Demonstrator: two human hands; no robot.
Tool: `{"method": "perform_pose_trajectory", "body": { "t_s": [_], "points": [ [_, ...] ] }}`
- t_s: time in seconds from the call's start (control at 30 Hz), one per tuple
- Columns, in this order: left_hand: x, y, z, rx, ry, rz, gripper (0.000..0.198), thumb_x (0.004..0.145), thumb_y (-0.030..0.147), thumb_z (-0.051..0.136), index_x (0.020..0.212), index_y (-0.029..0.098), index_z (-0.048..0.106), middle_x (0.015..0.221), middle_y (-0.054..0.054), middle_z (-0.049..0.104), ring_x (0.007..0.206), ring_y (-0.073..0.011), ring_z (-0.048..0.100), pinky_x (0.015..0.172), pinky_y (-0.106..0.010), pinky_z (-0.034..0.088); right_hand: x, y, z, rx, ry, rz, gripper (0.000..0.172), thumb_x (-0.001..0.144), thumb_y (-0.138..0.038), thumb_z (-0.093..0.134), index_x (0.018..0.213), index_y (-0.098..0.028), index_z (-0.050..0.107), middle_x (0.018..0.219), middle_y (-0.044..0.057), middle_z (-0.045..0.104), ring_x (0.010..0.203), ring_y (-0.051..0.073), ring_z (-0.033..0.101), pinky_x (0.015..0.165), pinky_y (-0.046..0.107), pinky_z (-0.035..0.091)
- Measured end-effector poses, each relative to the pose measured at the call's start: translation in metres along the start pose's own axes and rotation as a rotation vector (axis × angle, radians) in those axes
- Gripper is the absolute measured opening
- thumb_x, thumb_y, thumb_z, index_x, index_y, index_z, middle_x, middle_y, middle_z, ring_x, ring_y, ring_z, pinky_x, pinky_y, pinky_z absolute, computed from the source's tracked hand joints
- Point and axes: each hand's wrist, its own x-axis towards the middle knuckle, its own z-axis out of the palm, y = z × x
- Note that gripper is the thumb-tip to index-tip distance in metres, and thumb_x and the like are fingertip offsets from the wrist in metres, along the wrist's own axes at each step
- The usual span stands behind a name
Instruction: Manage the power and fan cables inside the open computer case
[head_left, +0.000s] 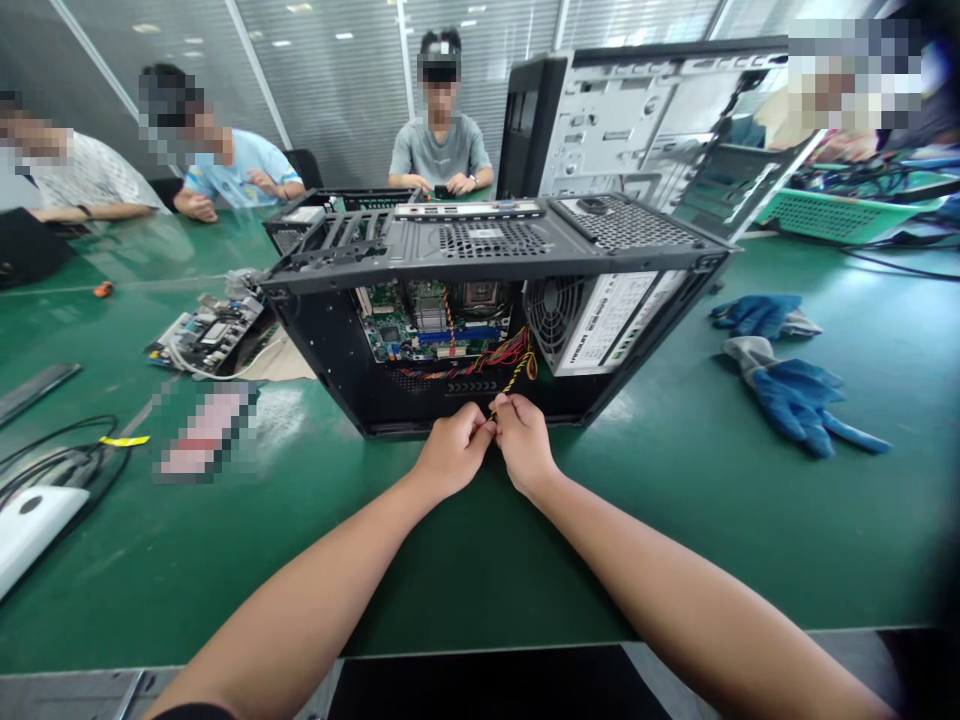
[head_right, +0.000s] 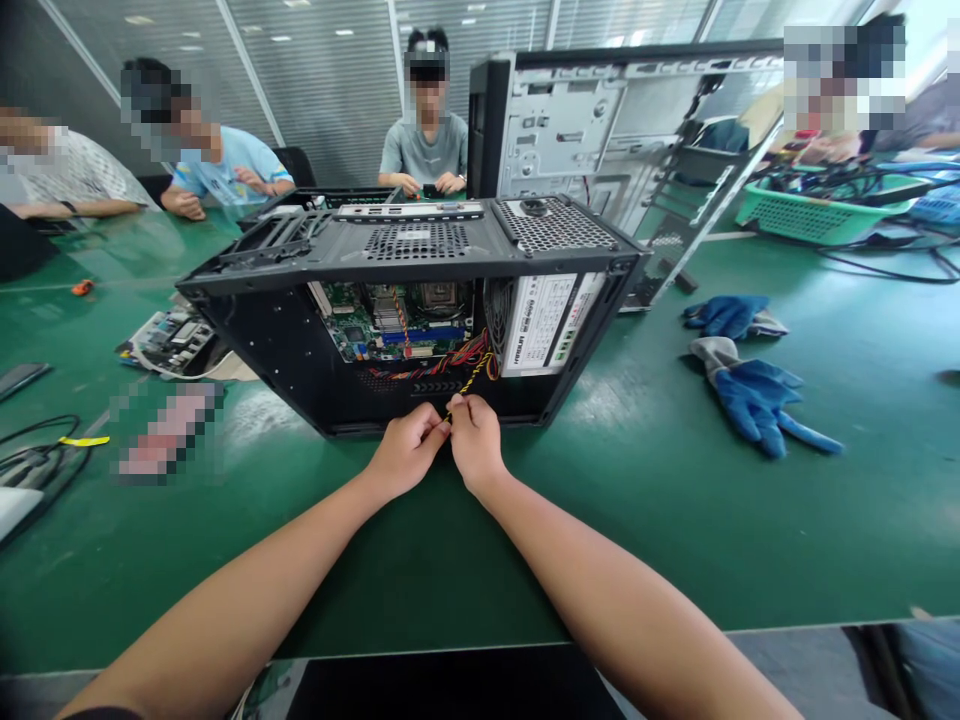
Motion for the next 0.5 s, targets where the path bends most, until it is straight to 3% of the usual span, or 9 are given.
{"method": "perform_pose_trajectory", "body": {
  "t_s": [0.23, 0.5],
  "points": [
    [0.0017, -0.0002, -0.0004, 0.044, -0.024, -0.01, 0.016, 0.091, 0.025, 0.052, 0.076, 0.02, 0.051, 0.068, 0.003, 0.06, 0.062, -0.0118, 0.054, 0.061, -0.024, 0.035, 0.0011, 0.0026, -0.0007, -0.069, 0.061, -0.057, 0.03, 0.087, -0.049, 0.052, 0.073, -0.022, 0.057, 0.062, 0.001, 0.056, 0.063, 0.019, 0.053, 0.058, 0.031, 0.041],
    [0.002, 0.0006, -0.0007, 0.07, -0.017, -0.002, 0.015, 0.094, 0.028, 0.049, 0.081, 0.021, 0.053, 0.07, 0.003, 0.06, 0.065, -0.0136, 0.056, 0.062, -0.025, 0.035, 0.001, 0.0012, 0.0023, -0.08, 0.104, -0.04, 0.026, 0.084, -0.043, 0.053, 0.068, -0.023, 0.055, 0.066, 0.001, 0.056, 0.065, 0.018, 0.049, 0.061, 0.031, 0.04]
  ]
}}
